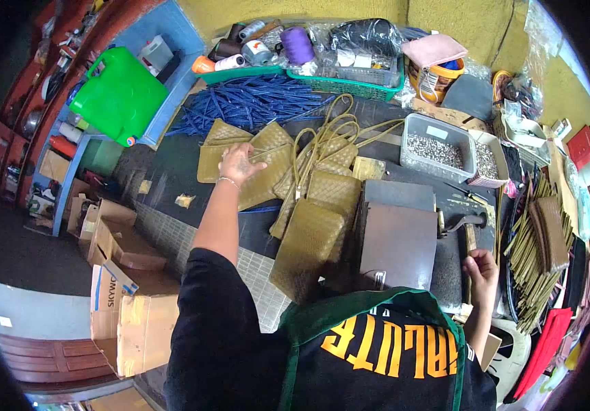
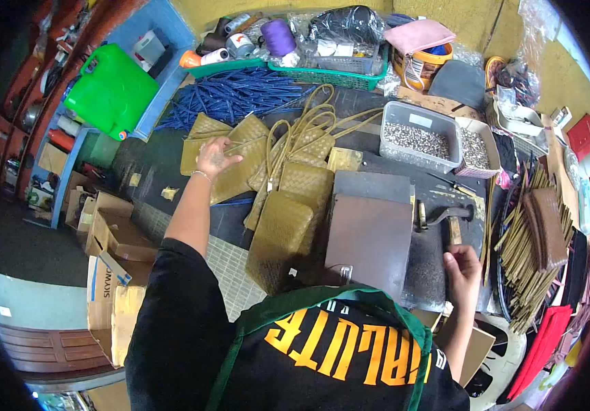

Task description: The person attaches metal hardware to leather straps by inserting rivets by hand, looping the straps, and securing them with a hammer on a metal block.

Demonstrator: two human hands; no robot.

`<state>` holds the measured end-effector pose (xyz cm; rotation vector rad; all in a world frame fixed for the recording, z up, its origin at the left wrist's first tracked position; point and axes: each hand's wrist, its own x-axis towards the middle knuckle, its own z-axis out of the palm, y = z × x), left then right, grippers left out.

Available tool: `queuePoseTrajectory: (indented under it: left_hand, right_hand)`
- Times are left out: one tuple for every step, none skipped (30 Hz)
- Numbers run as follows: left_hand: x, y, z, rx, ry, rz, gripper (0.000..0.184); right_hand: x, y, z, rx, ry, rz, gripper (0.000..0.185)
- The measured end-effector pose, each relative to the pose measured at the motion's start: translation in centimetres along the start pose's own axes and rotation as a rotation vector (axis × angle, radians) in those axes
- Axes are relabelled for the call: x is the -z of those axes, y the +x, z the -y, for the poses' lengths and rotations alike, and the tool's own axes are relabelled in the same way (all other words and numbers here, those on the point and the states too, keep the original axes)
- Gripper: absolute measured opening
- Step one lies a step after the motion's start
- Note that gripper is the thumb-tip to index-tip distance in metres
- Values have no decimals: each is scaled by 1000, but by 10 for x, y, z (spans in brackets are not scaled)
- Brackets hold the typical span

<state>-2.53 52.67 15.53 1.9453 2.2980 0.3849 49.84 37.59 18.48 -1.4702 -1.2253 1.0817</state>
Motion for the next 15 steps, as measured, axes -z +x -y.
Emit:
queuePoseTrajectory:
  left_hand:
    - [2, 0, -6, 36, 13, 45, 47]
    - [4, -1, -11, 27, 10, 47, 47]
    - [12, -5, -21, 43, 63, 88, 47]
    - [17, -7, -26, 61, 118, 130, 48]
    - [15, -6, -24, 57, 119, 132, 48]
    - [13, -6, -19, 35, 92, 151, 45]
    - [11, -4, -13, 13, 64, 169, 43]
    - [11, 0, -5, 9, 64, 170, 43]
    - [12, 4, 4, -82, 73, -5, 40]
    - [19, 2, 2, -171, 81, -176, 37]
    - [29, 0, 4, -145, 42, -260, 29]
    - [55, -9, -12, -42, -110, -283, 25]
    - [77, -18, -29, 47, -202, -356, 25]
    - [85, -17, -16, -96, -20, -502, 27]
    - [84, -17, -19, -108, -22, -495, 27]
  right_hand:
    - [-4, -1, 3, 24, -65, 36, 10]
    - [-8, -4, 11, 4, -76, 73, 12]
    - [-10, -5, 12, -5, -61, 101, 13]
    - [-11, -6, 9, -3, -59, 102, 13]
    - [-11, -6, 6, -2, -58, 105, 13]
    - [-12, -8, 3, -5, -58, 102, 13]
    - [-12, -10, 2, -11, -74, 94, 13]
    - [-13, -11, 1, -17, -90, 86, 12]
    - [-15, -13, 3, -21, -91, 83, 12]
    - [-20, -13, 9, 1, -195, 82, 12]
    - [-26, -14, 16, 20, -300, 84, 11]
    - [-38, -13, 32, 141, -417, 98, 14]
    - [-54, -11, 51, 346, -487, 165, 16]
    - [-71, -7, 66, 552, -567, 245, 15]
    - [-92, -6, 89, 692, -618, 369, 12]
